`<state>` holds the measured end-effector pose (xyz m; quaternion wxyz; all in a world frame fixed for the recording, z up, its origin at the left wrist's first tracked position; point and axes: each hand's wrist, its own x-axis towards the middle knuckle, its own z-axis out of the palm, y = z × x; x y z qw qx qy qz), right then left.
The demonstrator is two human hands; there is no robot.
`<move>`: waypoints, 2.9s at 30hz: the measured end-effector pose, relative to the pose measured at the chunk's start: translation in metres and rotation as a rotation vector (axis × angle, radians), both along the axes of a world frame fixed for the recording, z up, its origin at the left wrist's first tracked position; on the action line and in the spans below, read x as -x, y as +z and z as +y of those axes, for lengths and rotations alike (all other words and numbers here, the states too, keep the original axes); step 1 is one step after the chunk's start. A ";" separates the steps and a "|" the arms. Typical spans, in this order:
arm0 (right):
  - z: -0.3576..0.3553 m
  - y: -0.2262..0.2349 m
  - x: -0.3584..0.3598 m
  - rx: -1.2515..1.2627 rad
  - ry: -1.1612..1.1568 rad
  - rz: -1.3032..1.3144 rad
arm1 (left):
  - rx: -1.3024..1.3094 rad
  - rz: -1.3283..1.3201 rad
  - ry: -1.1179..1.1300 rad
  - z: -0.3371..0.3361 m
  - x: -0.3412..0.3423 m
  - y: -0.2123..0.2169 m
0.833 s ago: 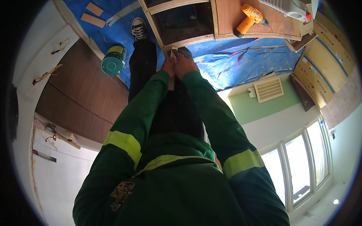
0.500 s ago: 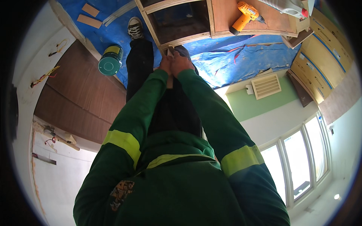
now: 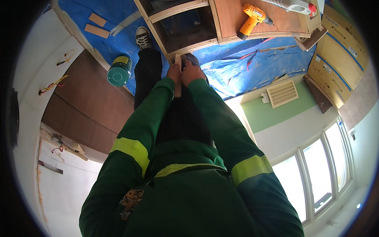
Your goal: The person sits on the floor and assembles a wooden furniture piece. They handle small wooden strips, apply glue, and use a hammer to secure parts. The person also sands the wood and fits pieces into a larger wooden frame.
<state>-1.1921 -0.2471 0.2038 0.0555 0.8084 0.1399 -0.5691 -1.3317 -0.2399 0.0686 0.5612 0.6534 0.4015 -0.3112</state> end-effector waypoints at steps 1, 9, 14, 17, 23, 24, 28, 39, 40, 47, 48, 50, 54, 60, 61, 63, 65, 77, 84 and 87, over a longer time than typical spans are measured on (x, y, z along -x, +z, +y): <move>0.004 0.007 -0.003 -0.007 -0.009 0.010 | -0.039 0.002 0.004 -0.001 0.002 0.001; 0.010 0.018 -0.006 0.020 0.027 0.053 | -0.159 -0.034 0.039 -0.011 0.002 -0.004; 0.010 0.016 -0.008 -0.040 0.026 0.036 | -0.108 0.020 -0.009 -0.015 0.004 -0.013; 0.009 0.021 -0.007 -0.019 0.066 0.042 | -0.159 -0.044 0.001 -0.019 0.008 -0.021; 0.012 -0.005 -0.010 -0.049 0.057 0.039 | -0.130 -0.021 0.062 -0.016 0.003 -0.019; 0.015 -0.006 -0.012 -0.051 0.047 0.036 | -0.112 -0.015 0.076 -0.011 0.000 -0.020; 0.015 0.011 -0.008 0.011 0.072 0.068 | -0.077 0.084 0.119 -0.012 -0.001 -0.006; 0.023 0.023 -0.015 0.023 0.062 0.097 | -0.088 0.038 0.128 -0.004 -0.008 0.008; 0.018 0.024 -0.012 0.027 0.071 0.104 | -0.092 0.032 0.127 -0.008 -0.005 0.014; 0.015 0.001 -0.015 -0.050 0.157 0.074 | -0.165 -0.054 0.066 0.001 -0.009 0.009; 0.014 0.000 -0.014 -0.051 0.167 0.064 | -0.146 -0.069 0.009 0.001 -0.008 0.009; 0.014 -0.002 -0.013 -0.049 0.162 0.090 | -0.193 -0.018 0.045 -0.006 -0.003 0.005; 0.019 -0.001 -0.005 -0.020 0.119 0.077 | -0.247 -0.061 0.090 -0.016 0.005 -0.013; 0.025 0.008 -0.007 0.026 0.076 0.096 | -0.149 -0.022 0.029 -0.006 -0.012 -0.019; 0.022 0.009 -0.007 0.017 0.072 0.101 | -0.057 -0.008 0.011 -0.011 -0.006 -0.019; 0.021 0.009 -0.007 0.038 0.060 0.085 | 0.087 -0.001 -0.027 0.002 -0.008 -0.028; 0.020 0.012 -0.004 0.029 0.069 0.077 | 0.151 0.048 0.493 -0.039 0.022 -0.081; 0.025 0.008 -0.002 0.000 0.050 0.080 | 0.848 0.174 1.357 -0.026 0.015 -0.038; 0.023 0.023 -0.009 -0.031 0.119 0.112 | 0.947 0.153 1.443 -0.048 0.022 -0.059; 0.023 0.012 -0.011 -0.046 0.126 0.088 | 0.752 0.167 1.357 -0.043 0.010 -0.052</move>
